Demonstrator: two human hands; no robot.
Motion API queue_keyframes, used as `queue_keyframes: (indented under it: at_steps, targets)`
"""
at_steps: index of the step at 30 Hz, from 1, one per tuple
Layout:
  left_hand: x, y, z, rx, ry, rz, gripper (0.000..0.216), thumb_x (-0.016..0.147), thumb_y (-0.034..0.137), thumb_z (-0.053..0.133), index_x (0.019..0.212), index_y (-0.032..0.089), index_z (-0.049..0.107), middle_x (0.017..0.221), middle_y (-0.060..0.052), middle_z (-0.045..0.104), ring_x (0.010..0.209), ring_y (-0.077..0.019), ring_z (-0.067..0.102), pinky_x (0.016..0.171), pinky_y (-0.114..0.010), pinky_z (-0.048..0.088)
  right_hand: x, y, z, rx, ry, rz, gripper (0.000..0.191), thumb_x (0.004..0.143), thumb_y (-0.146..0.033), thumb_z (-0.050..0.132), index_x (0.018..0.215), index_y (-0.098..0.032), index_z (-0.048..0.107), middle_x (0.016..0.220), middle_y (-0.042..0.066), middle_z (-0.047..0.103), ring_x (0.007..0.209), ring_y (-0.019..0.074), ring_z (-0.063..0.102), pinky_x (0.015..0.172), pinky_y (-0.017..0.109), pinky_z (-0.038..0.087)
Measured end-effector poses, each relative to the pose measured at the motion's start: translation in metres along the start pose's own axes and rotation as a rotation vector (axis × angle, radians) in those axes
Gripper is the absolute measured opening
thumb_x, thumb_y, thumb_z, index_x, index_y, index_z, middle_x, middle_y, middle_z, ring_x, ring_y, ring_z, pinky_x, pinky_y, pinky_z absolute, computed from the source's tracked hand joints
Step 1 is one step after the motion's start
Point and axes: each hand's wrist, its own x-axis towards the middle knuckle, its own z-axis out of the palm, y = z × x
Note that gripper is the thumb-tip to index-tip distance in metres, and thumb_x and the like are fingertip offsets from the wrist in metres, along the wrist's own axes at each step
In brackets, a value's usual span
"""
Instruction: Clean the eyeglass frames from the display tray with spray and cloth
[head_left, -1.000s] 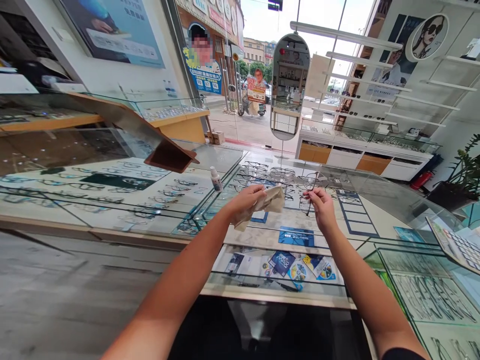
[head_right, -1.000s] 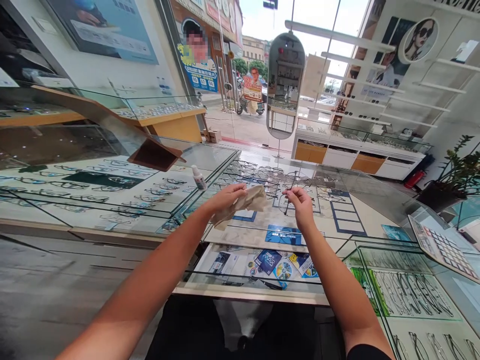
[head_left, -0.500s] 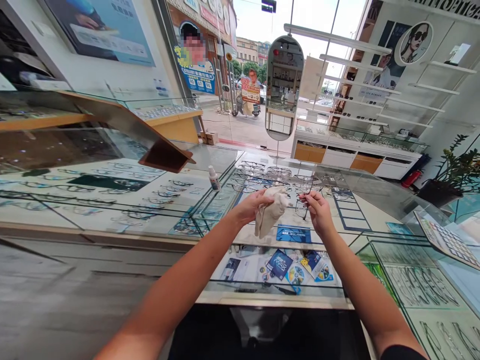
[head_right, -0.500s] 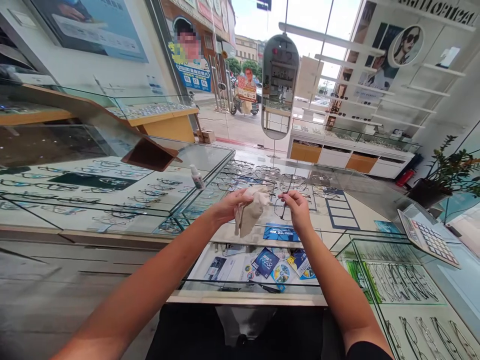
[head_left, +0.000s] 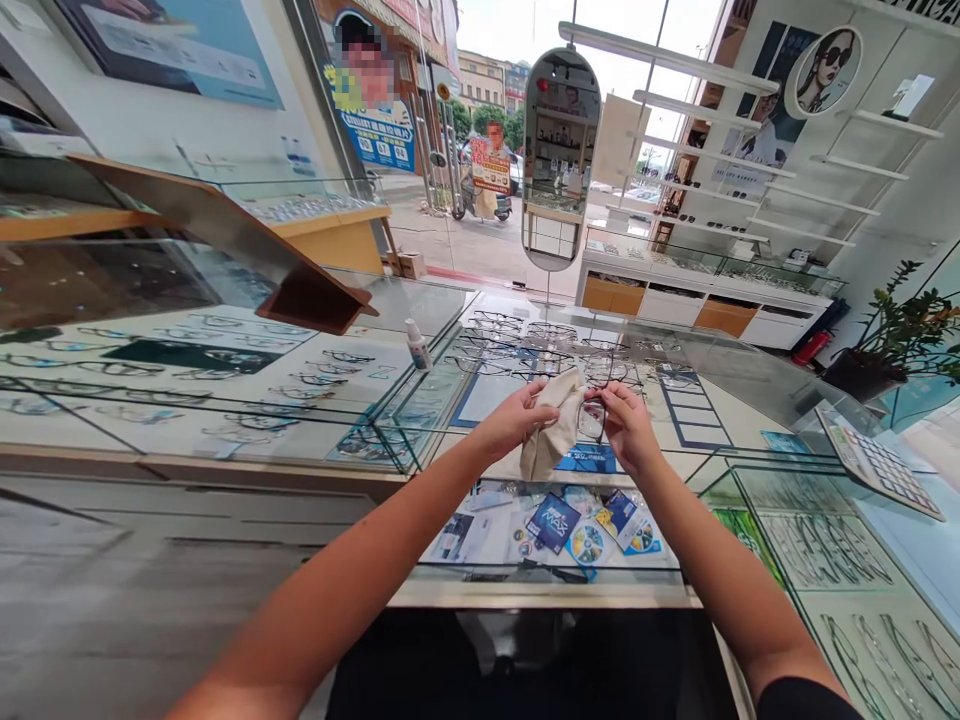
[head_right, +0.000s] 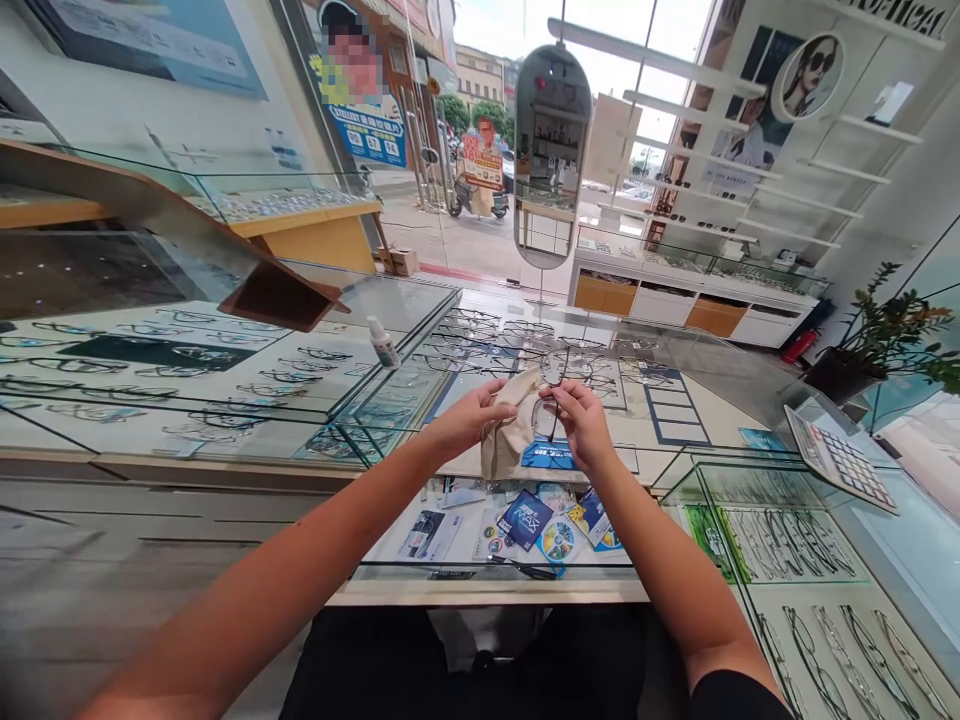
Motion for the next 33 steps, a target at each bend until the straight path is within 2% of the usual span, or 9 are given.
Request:
queue_keyframes:
  at_steps: [7, 11, 15, 19, 23, 29, 33]
  targets:
    - [-0.003, -0.007, 0.005, 0.178, -0.095, 0.096, 0.054, 0.068, 0.030, 0.087, 0.113, 0.021, 0.058, 0.100, 0.000, 0.068, 0.082, -0.0148, 0.064, 0.074, -0.025, 0.050, -0.001, -0.002, 0.001, 0.060, -0.062, 0.089, 0.042, 0.060, -0.051, 0.095, 0.072, -0.025, 0.065, 0.086, 0.002, 0.077, 0.085, 0.0205, 0.071, 0.086, 0.038, 0.062]
    - [-0.002, -0.010, 0.002, 0.215, -0.154, 0.094, 0.051, 0.072, 0.031, 0.083, 0.115, 0.024, 0.058, 0.103, -0.001, 0.067, 0.085, -0.0159, 0.063, 0.075, -0.026, 0.048, -0.003, 0.000, 0.002, 0.028, -0.114, 0.092, 0.043, 0.061, -0.054, 0.093, 0.071, -0.025, 0.064, 0.082, 0.001, 0.077, 0.083, 0.0199, 0.071, 0.087, 0.040, 0.061]
    - [0.001, -0.013, 0.001, 0.173, -0.147, 0.067, 0.046, 0.071, 0.027, 0.077, 0.114, 0.023, 0.061, 0.106, 0.000, 0.068, 0.092, -0.0163, 0.063, 0.079, -0.025, 0.046, -0.003, 0.007, 0.003, -0.028, -0.141, 0.067, 0.041, 0.064, -0.056, 0.092, 0.074, -0.025, 0.068, 0.082, 0.001, 0.077, 0.082, 0.0197, 0.070, 0.090, 0.039, 0.057]
    - [0.005, -0.018, -0.003, 0.120, -0.141, 0.035, 0.048, 0.074, 0.031, 0.078, 0.118, 0.023, 0.059, 0.097, 0.001, 0.069, 0.086, -0.0164, 0.065, 0.076, -0.025, 0.046, -0.002, 0.013, 0.002, -0.115, -0.134, 0.022, 0.037, 0.068, -0.055, 0.089, 0.077, -0.025, 0.071, 0.084, 0.001, 0.077, 0.083, 0.0189, 0.068, 0.087, 0.034, 0.054]
    - [0.008, -0.023, -0.007, 0.183, -0.183, 0.057, 0.056, 0.078, 0.041, 0.083, 0.124, 0.023, 0.057, 0.086, 0.001, 0.070, 0.078, -0.0176, 0.067, 0.071, -0.026, 0.047, 0.001, 0.014, 0.000, -0.157, -0.104, 0.006, 0.034, 0.070, -0.053, 0.088, 0.076, -0.025, 0.070, 0.082, 0.001, 0.076, 0.081, 0.0186, 0.066, 0.083, 0.033, 0.052]
    - [0.012, -0.028, -0.009, 0.272, -0.195, 0.125, 0.069, 0.075, 0.059, 0.084, 0.121, 0.020, 0.051, 0.079, 0.001, 0.070, 0.065, -0.0141, 0.063, 0.063, -0.024, 0.047, 0.002, 0.012, 0.000, -0.155, -0.089, 0.019, 0.035, 0.067, -0.053, 0.089, 0.074, -0.024, 0.069, 0.079, 0.000, 0.076, 0.081, 0.0185, 0.065, 0.084, 0.033, 0.051]
    - [0.012, -0.031, -0.009, 0.301, -0.215, 0.140, 0.064, 0.079, 0.062, 0.080, 0.115, 0.022, 0.045, 0.075, 0.004, 0.067, 0.057, -0.0121, 0.059, 0.055, -0.022, 0.042, 0.004, 0.016, -0.001, -0.162, -0.077, 0.040, 0.037, 0.066, -0.053, 0.089, 0.075, -0.023, 0.069, 0.078, 0.000, 0.075, 0.079, 0.0175, 0.065, 0.081, 0.031, 0.050]
